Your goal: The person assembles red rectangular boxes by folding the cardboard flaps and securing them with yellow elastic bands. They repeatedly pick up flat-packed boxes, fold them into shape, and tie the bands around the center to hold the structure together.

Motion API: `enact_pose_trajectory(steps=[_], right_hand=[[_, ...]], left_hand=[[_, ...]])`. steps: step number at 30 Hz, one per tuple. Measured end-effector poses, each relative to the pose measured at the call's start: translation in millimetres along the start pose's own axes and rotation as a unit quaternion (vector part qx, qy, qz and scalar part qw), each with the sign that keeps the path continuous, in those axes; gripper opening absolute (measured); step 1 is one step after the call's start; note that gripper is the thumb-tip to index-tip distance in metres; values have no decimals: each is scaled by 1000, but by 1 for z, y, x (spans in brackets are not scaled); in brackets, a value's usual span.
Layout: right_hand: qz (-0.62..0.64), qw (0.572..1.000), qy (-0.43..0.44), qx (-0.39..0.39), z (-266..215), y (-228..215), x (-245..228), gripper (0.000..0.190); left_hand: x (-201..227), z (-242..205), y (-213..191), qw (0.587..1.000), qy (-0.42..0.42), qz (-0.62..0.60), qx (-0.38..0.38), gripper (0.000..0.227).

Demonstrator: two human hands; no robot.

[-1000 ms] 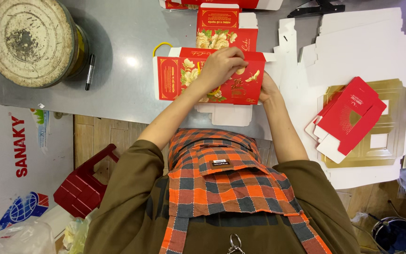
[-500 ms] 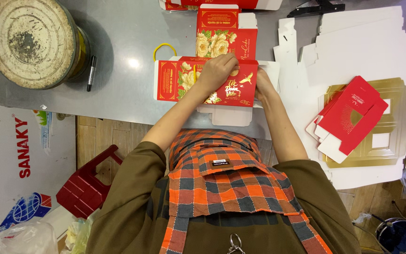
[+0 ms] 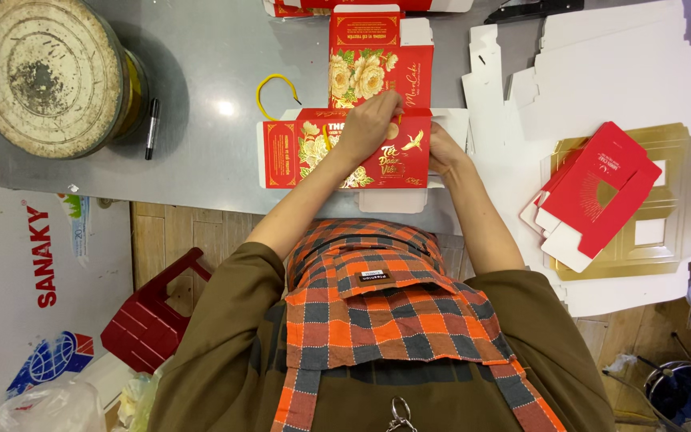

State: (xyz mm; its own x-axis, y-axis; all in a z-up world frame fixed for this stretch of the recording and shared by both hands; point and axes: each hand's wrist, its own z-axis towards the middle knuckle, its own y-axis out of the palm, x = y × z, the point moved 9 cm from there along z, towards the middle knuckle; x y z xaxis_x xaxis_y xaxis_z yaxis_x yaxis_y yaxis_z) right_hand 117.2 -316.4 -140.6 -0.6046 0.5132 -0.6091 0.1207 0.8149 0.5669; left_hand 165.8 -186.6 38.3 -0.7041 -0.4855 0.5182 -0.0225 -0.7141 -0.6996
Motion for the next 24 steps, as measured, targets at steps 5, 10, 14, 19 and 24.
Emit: enact_pose_trajectory(steps=[5,10,14,19,24], right_hand=[[20,999,-10,31,-6,7,-7,45],[29,999,-36,11,-5,4,-6,40],[2,999,-42,4,-1,0,-4,36],[7,999,-37,15,-6,3,-6,36],[22,998,-46,36,-13,8,-10,43]], left_hand=[[2,1,-1,1000,6,-20,-12,15],[8,0,-5,999,20,-34,-13,16],[7,-1,-6,999,21,-36,-14,15],[3,-3,-2,999,9,-37,-18,14],[-2,-6,-3,998,7,-65,15,14]])
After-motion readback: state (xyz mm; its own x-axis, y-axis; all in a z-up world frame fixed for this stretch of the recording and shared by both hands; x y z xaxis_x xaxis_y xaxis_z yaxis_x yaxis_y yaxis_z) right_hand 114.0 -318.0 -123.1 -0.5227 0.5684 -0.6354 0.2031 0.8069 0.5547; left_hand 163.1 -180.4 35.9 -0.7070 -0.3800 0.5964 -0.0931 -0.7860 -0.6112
